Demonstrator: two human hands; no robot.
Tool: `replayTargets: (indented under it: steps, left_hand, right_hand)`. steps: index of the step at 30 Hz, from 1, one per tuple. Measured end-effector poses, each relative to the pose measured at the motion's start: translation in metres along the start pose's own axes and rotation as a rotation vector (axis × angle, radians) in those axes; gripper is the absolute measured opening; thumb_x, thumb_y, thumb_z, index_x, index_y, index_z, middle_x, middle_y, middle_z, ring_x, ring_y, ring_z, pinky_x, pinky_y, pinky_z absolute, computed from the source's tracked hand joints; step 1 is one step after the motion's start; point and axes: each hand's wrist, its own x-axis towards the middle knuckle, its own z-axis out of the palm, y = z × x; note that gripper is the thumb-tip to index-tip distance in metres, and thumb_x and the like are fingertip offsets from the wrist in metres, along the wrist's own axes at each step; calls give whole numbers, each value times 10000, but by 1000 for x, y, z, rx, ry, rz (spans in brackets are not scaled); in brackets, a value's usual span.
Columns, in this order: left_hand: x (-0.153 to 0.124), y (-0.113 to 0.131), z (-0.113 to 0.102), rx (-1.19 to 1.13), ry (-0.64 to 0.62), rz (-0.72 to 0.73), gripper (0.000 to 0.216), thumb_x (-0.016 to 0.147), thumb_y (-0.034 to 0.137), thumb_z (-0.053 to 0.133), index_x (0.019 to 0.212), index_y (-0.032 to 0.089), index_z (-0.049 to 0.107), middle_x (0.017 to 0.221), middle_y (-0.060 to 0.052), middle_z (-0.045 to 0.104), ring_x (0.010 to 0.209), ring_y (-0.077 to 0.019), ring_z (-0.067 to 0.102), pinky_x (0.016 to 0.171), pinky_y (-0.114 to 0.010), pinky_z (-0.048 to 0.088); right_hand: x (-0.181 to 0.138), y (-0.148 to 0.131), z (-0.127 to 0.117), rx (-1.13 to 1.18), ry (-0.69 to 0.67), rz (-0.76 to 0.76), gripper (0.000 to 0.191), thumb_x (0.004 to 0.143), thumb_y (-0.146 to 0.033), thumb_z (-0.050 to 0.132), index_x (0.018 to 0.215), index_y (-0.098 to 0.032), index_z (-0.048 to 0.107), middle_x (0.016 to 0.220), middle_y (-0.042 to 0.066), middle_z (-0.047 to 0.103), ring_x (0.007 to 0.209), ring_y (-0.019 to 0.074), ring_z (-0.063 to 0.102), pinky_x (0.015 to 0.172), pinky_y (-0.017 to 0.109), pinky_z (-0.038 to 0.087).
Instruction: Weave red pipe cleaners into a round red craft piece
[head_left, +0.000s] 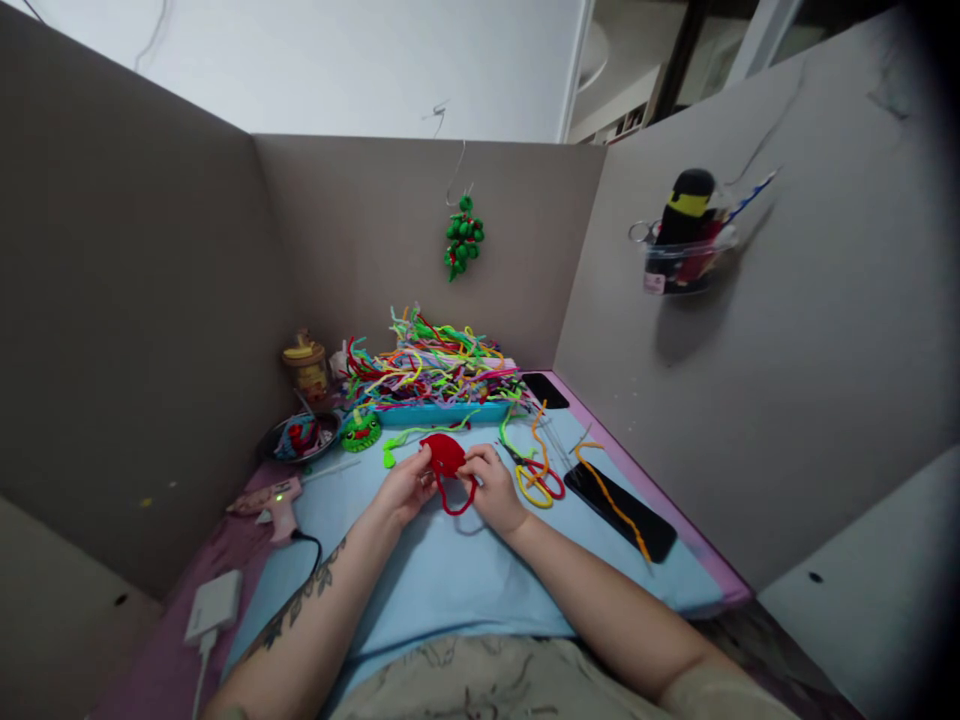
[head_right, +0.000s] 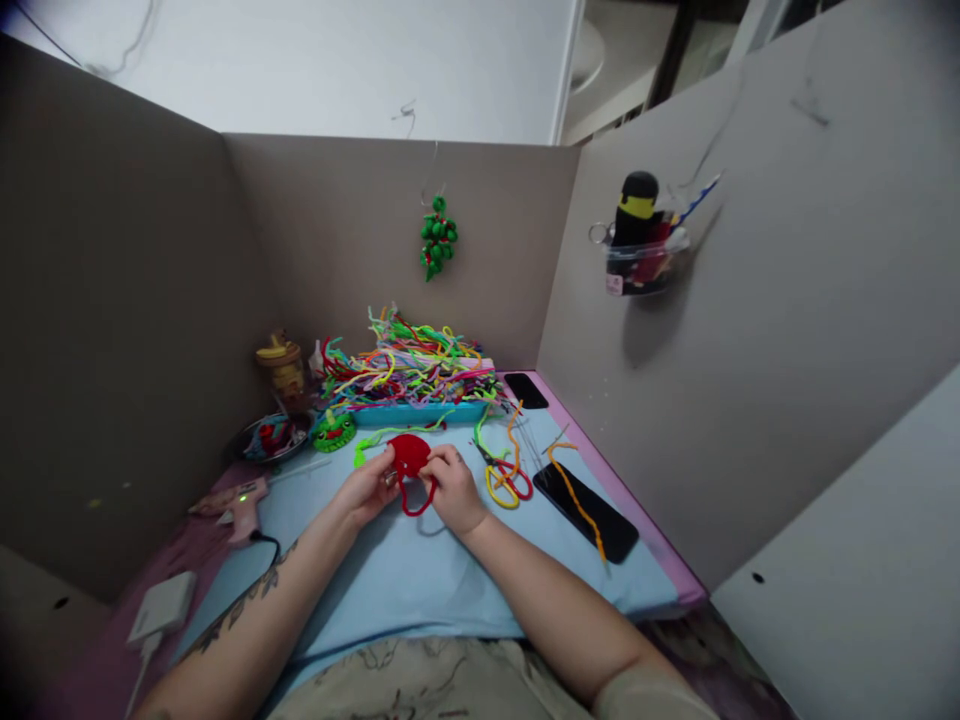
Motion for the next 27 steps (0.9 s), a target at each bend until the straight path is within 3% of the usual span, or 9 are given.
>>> replayTargets:
  steps: [5, 9, 12, 16, 20, 24, 27]
  left_hand:
    - [6, 0, -5, -38, 117, 239, 282, 719, 383, 721, 839, 133, 664, 701, -21, 678, 527, -63, 561, 496, -155, 442]
    - [6, -1, -5, -1, 166, 372, 432, 559, 471, 794, 767, 119, 653, 648, -11, 656, 540, -75, 554, 531, -178, 439]
    - [2, -8, 0, 45, 112, 366, 458, 540, 490, 794, 765, 113, 662, 687, -35, 675, 569, -93, 570, 544, -192, 432]
    - [-3, -16, 6, 113, -3, 320, 427, 572, 479, 782, 741, 104, 667, 716, -60, 683, 638, -128, 602, 606, -225, 455]
    - [-4, -16, 6, 236, -8, 325, 413, 622, 490, 743, 795, 121, 678, 799, -65, 693, 725, -142, 610, 661, -232, 452]
    - [-4, -14, 5, 381, -21, 318, 406, 660, 513, 697, 805, 135, 676, 794, -60, 685, 721, -141, 591, 628, -219, 420]
    - [-6, -15, 7, 419, -29, 336, 390, 673, 515, 678, 775, 138, 663, 738, -46, 667, 678, -134, 571, 597, -216, 398]
  right_hand:
    - [0, -2, -4, -120, -92, -30, 427, 645, -6, 460, 1017, -186, 567, 1135, 118, 501, 1096, 249, 478, 949, 439, 413]
    - [1, -12, -1, -104, -53, -67, 297, 738, -58, 442, 988, -194, 528, 977, 84, 582, 963, 235, 518, 881, 423, 423]
    - [2, -19, 8, -205, -109, -2, 194, 777, -181, 557, 969, -185, 536, 905, 77, 618, 887, 241, 521, 815, 395, 423]
    - [2, -20, 15, -287, -168, 49, 89, 781, -134, 554, 846, -196, 558, 782, 46, 621, 799, 219, 524, 764, 356, 408]
    - [2, -16, 13, -120, -89, 5, 119, 808, -94, 491, 786, -199, 542, 748, 31, 598, 760, 185, 530, 731, 307, 420]
    - [4, -13, 8, -4, 23, 67, 132, 828, -103, 460, 783, -201, 536, 751, 27, 572, 733, 168, 529, 688, 279, 432]
    - [5, -11, 5, 8, 14, 100, 153, 824, -92, 445, 791, -201, 548, 752, 27, 549, 750, 172, 525, 704, 288, 441]
